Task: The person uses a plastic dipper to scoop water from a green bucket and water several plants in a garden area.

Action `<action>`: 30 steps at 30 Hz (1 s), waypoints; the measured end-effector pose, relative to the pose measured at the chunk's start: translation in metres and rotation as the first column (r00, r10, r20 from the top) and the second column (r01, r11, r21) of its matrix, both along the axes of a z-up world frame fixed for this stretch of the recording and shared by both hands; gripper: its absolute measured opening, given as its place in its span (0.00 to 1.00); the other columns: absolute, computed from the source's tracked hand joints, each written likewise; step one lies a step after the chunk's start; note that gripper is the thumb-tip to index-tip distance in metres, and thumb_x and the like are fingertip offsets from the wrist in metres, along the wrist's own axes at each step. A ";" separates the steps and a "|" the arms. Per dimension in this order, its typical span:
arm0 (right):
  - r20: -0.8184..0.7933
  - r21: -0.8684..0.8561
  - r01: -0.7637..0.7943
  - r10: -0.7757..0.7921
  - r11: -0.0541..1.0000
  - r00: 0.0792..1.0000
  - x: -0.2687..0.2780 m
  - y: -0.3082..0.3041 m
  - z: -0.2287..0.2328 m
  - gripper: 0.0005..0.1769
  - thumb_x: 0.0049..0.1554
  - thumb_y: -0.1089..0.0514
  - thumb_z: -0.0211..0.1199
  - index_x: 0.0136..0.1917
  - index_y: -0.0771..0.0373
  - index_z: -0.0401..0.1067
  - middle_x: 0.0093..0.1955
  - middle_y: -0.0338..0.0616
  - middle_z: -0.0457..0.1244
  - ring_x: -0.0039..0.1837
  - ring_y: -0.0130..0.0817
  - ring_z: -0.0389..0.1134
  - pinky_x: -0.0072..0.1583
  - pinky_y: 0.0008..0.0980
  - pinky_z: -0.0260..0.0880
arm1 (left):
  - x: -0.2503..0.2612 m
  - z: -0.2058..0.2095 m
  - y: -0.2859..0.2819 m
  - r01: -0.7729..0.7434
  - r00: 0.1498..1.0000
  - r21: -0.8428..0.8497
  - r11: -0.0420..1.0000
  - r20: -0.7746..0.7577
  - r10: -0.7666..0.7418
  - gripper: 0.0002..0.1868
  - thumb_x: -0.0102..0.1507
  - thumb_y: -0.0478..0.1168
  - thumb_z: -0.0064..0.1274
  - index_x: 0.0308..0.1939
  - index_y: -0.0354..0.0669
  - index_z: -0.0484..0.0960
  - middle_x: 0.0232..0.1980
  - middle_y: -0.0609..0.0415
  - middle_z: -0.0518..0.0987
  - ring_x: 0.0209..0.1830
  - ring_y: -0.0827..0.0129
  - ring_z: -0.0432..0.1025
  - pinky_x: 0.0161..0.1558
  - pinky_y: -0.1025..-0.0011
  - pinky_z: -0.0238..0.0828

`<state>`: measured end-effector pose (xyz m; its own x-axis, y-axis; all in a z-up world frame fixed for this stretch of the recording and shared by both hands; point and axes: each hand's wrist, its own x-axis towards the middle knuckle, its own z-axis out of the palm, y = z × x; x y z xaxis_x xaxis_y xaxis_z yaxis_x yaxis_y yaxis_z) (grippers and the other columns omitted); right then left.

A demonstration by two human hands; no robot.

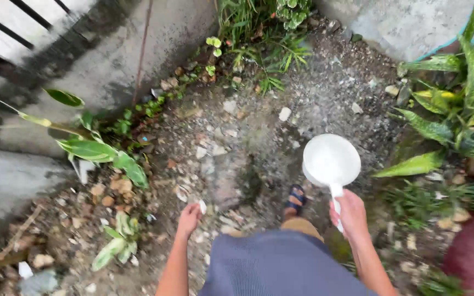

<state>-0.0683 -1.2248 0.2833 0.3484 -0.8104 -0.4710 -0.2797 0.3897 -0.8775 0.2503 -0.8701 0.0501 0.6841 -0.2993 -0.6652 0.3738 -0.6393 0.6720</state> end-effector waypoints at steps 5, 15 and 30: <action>-0.276 -0.002 -0.197 0.189 0.980 0.942 0.046 -0.133 0.045 0.18 0.59 0.63 0.46 0.27 0.64 0.61 0.19 0.45 0.53 0.21 0.35 0.50 0.28 0.35 0.49 | -0.085 -0.080 -0.083 0.195 0.891 0.244 0.950 0.361 -0.276 0.09 0.61 0.39 0.47 0.41 0.49 0.81 0.24 0.53 0.77 0.19 0.60 0.73 0.18 0.61 0.64; -0.266 0.038 -0.340 0.337 0.940 0.903 0.152 -0.337 0.048 0.13 0.68 0.64 0.48 0.41 0.69 0.66 0.30 0.43 0.58 0.25 0.27 0.52 0.26 0.26 0.51 | -0.171 -0.081 -0.155 -0.173 0.926 -0.073 0.982 -0.353 0.137 0.19 0.53 0.25 0.48 0.42 0.34 0.92 0.43 0.51 0.92 0.40 0.70 0.82 0.44 0.77 0.76; -0.535 -0.134 -0.561 0.417 0.817 0.735 0.444 -0.526 0.099 0.10 0.61 0.61 0.49 0.36 0.62 0.63 0.30 0.43 0.57 0.32 0.34 0.56 0.37 0.36 0.56 | 0.142 0.041 -0.413 -0.359 0.909 -0.012 0.933 -0.231 0.346 0.13 0.71 0.34 0.42 0.57 0.41 0.78 0.42 0.57 0.80 0.31 0.79 0.69 0.27 0.83 0.64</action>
